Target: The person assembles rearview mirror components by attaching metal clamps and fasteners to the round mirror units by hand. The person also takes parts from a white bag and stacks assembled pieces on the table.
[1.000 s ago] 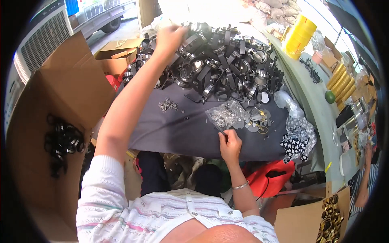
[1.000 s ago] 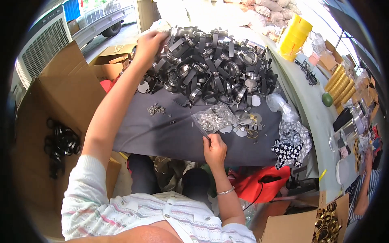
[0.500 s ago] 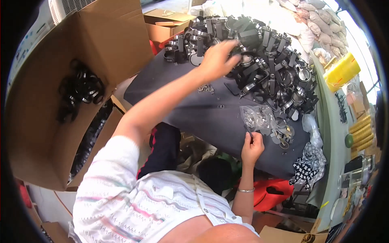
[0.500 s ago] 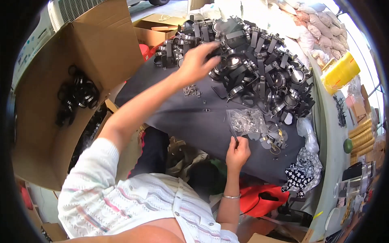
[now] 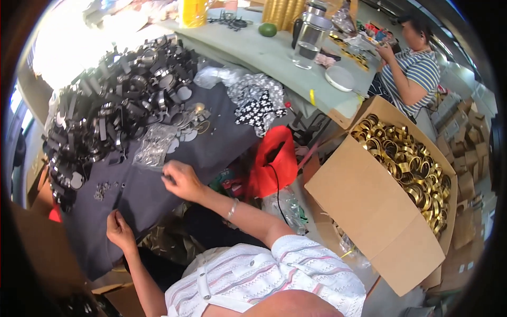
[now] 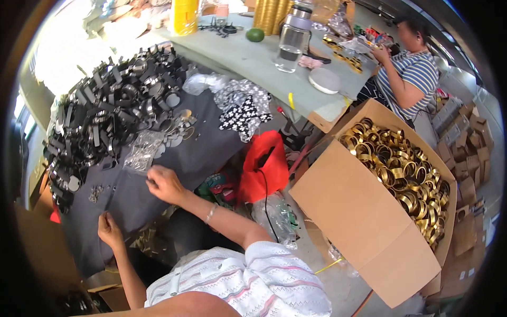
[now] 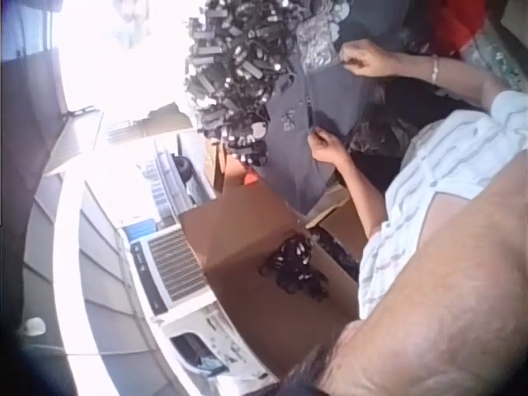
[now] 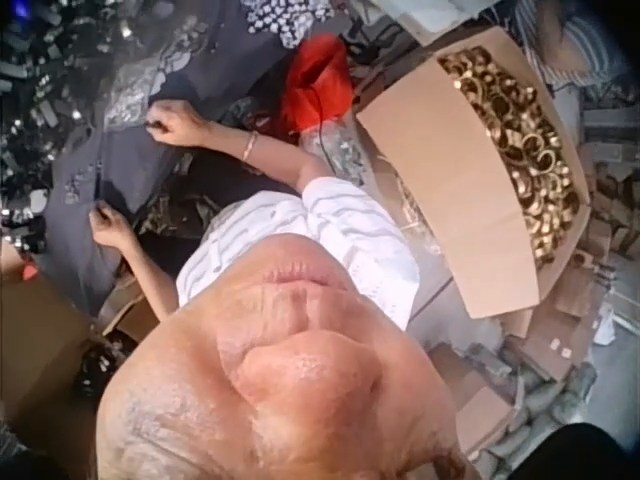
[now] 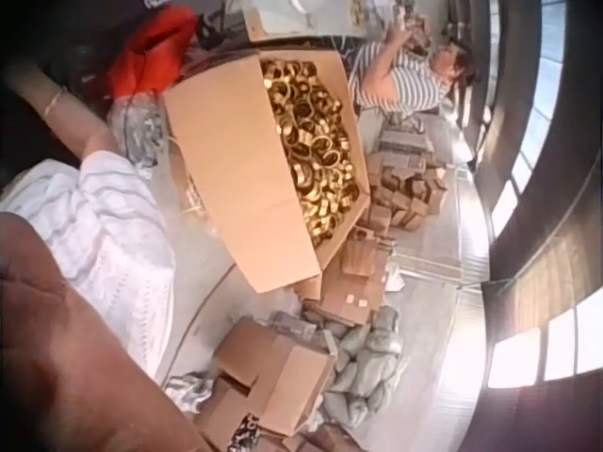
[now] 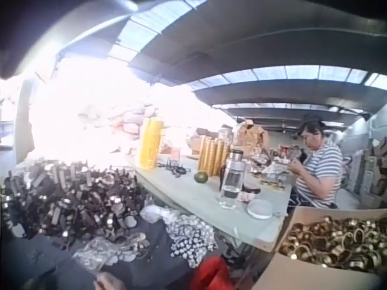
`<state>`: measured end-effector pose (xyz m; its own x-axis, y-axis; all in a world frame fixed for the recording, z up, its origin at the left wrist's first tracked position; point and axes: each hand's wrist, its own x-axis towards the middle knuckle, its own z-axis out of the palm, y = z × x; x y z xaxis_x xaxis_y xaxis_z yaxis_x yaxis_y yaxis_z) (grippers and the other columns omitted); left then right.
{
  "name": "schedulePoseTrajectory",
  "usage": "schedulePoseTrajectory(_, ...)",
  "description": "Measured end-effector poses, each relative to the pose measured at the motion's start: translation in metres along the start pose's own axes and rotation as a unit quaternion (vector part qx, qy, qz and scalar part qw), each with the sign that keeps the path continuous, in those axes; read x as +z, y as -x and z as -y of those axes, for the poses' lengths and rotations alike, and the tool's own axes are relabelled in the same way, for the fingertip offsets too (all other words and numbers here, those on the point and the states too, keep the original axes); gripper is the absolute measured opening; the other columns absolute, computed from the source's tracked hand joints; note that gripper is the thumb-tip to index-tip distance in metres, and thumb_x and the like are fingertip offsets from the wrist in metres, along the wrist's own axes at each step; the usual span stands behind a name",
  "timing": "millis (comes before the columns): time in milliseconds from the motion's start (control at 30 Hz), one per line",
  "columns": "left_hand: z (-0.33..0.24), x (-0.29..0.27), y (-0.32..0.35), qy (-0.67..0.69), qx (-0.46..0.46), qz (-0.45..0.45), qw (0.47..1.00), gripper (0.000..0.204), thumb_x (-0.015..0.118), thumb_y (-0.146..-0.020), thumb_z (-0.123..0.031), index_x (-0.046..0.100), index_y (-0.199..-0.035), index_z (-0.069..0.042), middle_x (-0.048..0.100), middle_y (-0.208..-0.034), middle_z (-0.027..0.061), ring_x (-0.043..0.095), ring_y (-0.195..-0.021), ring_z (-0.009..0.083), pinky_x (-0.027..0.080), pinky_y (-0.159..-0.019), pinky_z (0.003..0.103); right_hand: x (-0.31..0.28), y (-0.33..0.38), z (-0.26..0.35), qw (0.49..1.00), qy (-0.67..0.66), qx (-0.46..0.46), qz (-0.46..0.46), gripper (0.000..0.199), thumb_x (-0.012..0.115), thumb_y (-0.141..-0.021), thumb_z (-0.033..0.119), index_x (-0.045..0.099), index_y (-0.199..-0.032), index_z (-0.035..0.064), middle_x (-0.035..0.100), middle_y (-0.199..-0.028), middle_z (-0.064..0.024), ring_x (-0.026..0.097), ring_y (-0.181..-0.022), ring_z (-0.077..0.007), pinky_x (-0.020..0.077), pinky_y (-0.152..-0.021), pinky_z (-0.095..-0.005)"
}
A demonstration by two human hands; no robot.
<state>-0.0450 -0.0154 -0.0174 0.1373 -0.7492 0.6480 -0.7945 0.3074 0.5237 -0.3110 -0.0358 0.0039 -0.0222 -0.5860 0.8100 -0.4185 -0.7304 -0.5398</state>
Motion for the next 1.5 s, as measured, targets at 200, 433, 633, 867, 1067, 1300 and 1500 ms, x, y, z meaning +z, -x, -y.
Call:
schedulePoseTrajectory(200, 0.004, -0.003, 0.002, 0.014, 0.019, -0.038, 0.999, 0.009, 0.056, -0.087, -0.006, 0.06, -0.091, 0.001, 0.062, -0.078, 0.0128, 0.058, -0.065, 0.0196, 0.048, -0.064, 0.029, -0.034, 0.072, 0.035, 0.994, -0.007, 0.065, 0.091, 0.015, 0.06, -0.072, 0.002, 0.048, -0.081, 0.0028, 0.052, -0.075, -0.0126, 0.054, -0.066, -0.0321, 0.0439, -0.057, -0.0384)
schedulePoseTrajectory(433, -0.076, -0.011, -0.022, 0.219, -0.084, 0.039, 0.971, 0.025, 0.053, -0.088, -0.005, 0.057, -0.113, -0.002, 0.056, -0.073, 0.0063, 0.044, -0.062, 0.01, 0.04, -0.058, 0.024, -0.014, 0.126, 0.032, 0.986, 0.086, 0.074, 0.122, 0.011, 0.056, -0.075, 0.004, 0.048, -0.083, 0.0026, 0.049, -0.082, -0.0135, 0.051, -0.08, -0.0314, 0.0418, -0.07, -0.0394)
schedulePoseTrajectory(633, -0.254, 0.012, -0.022, 0.338, 0.398, 0.266, 0.81, 0.025, 0.062, -0.067, -0.005, 0.06, -0.092, -0.001, 0.058, -0.072, 0.01, 0.055, -0.056, 0.024, 0.043, -0.049, 0.033, -0.034, 0.1, 0.035, 0.985, -0.076, 0.113, 0.102, 0.02, 0.051, -0.081, 0.013, 0.053, -0.099, 0.0049, 0.054, -0.093, -0.0116, 0.053, -0.087, -0.0226, 0.0427, -0.078, -0.034)
schedulePoseTrajectory(867, -0.219, 0.058, 0.022, 0.273, 0.266, 0.392, 0.837, 0.033, 0.063, -0.069, -0.004, 0.059, -0.102, -0.001, 0.052, -0.064, 0.0101, 0.053, -0.055, 0.0268, 0.041, -0.048, 0.037, -0.047, 0.1, 0.035, 0.934, -0.248, 0.243, 0.082, 0.022, 0.048, -0.084, 0.013, 0.05, -0.104, 0.0038, 0.053, -0.092, -0.0123, 0.054, -0.092, -0.0202, 0.0417, -0.082, -0.0319)
schedulePoseTrajectory(1067, -0.221, 0.068, 0.022, 0.268, 0.232, 0.4, 0.845, 0.034, 0.062, -0.069, -0.001, 0.059, -0.103, -0.002, 0.052, -0.064, 0.0103, 0.054, -0.057, 0.0273, 0.043, -0.049, 0.036, -0.024, 0.12, 0.022, 0.919, -0.271, 0.262, 0.113, 0.023, 0.048, -0.085, 0.014, 0.05, -0.105, 0.0039, 0.053, -0.092, -0.0123, 0.054, -0.093, -0.0199, 0.0414, -0.083, -0.0316)
schedulePoseTrajectory(1300, -0.223, 0.076, 0.025, 0.261, 0.224, 0.413, 0.843, 0.033, 0.062, -0.069, -0.002, 0.059, -0.102, -0.003, 0.053, -0.064, 0.0102, 0.055, -0.058, 0.0276, 0.043, -0.05, 0.036, -0.019, 0.135, 0.007, 0.913, -0.274, 0.27, 0.136, 0.023, 0.047, -0.086, 0.014, 0.049, -0.106, 0.0041, 0.053, -0.093, -0.0123, 0.054, -0.094, -0.0195, 0.0411, -0.084, -0.0312)
schedulePoseTrajectory(1500, -0.227, 0.077, 0.025, 0.253, 0.217, 0.426, 0.841, 0.033, 0.062, -0.069, -0.001, 0.059, -0.102, -0.003, 0.053, -0.064, 0.0104, 0.055, -0.058, 0.0278, 0.043, -0.05, 0.037, -0.011, 0.155, -0.006, 0.907, -0.27, 0.277, 0.164, 0.023, 0.047, -0.086, 0.014, 0.049, -0.107, 0.0043, 0.053, -0.094, -0.0123, 0.054, -0.095, -0.0191, 0.0408, -0.085, -0.0309)
